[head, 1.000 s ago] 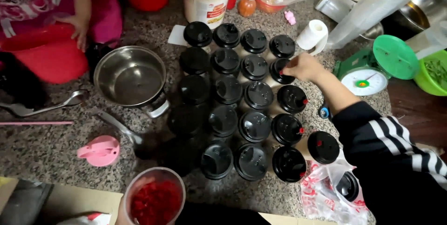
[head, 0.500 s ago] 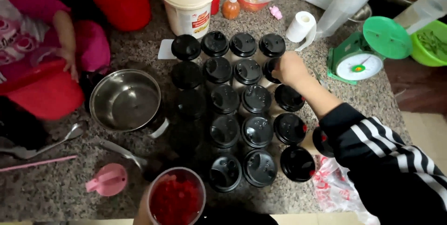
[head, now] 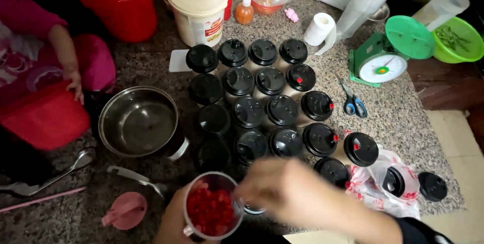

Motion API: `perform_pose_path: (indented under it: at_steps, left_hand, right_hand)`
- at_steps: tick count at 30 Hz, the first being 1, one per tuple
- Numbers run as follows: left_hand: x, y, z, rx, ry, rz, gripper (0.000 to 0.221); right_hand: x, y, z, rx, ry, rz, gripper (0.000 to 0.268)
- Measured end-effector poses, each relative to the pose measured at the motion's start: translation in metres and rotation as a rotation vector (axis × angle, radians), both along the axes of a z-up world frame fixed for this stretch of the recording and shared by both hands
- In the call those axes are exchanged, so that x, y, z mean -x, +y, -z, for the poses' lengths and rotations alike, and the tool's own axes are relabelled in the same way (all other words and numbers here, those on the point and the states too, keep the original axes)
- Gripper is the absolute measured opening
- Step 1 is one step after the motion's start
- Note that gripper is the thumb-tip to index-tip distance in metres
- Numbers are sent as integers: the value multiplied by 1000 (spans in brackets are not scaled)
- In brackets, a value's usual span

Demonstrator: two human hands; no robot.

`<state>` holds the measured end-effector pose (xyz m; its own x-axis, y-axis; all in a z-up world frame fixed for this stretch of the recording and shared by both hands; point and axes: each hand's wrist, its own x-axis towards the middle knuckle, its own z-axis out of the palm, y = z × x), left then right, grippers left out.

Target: Adding small red toppings into the openings of lids on a large number of cups

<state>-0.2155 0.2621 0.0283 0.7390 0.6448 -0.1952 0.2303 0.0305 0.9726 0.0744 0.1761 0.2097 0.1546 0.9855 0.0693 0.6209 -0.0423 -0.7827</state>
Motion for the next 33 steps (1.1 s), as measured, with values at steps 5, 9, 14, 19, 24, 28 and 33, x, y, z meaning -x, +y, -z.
perform_pose_path:
  at_steps: [5, 9, 14, 19, 24, 28, 33]
  left_hand:
    - [-58, 39, -41, -336, 280, 208, 105]
    - [-65, 32, -36, -317, 246, 294, 101]
    - [-69, 13, -65, -496, -55, 117, 77]
    - [-70, 8, -98, -331, -34, 105, 65]
    - [-69, 0, -104, -201, 47, 58, 65]
    - [-72, -1, -107, -122, 38, 46, 66]
    - [-69, -5, -67, -294, -6, 25, 74]
  right_hand:
    - [48, -6, 55, 7, -776, -306, 39]
    - [47, -13, 73, 123, -818, -376, 19]
    - [44, -12, 70, 12, -806, -451, 4]
    - [41, -9, 60, -18, -469, -427, 25]
    - [39, -10, 66, -151, -421, -505, 21]
    - [33, -14, 59, -251, -259, -462, 24]
    - [30, -10, 29, -231, 276, -278, 8]
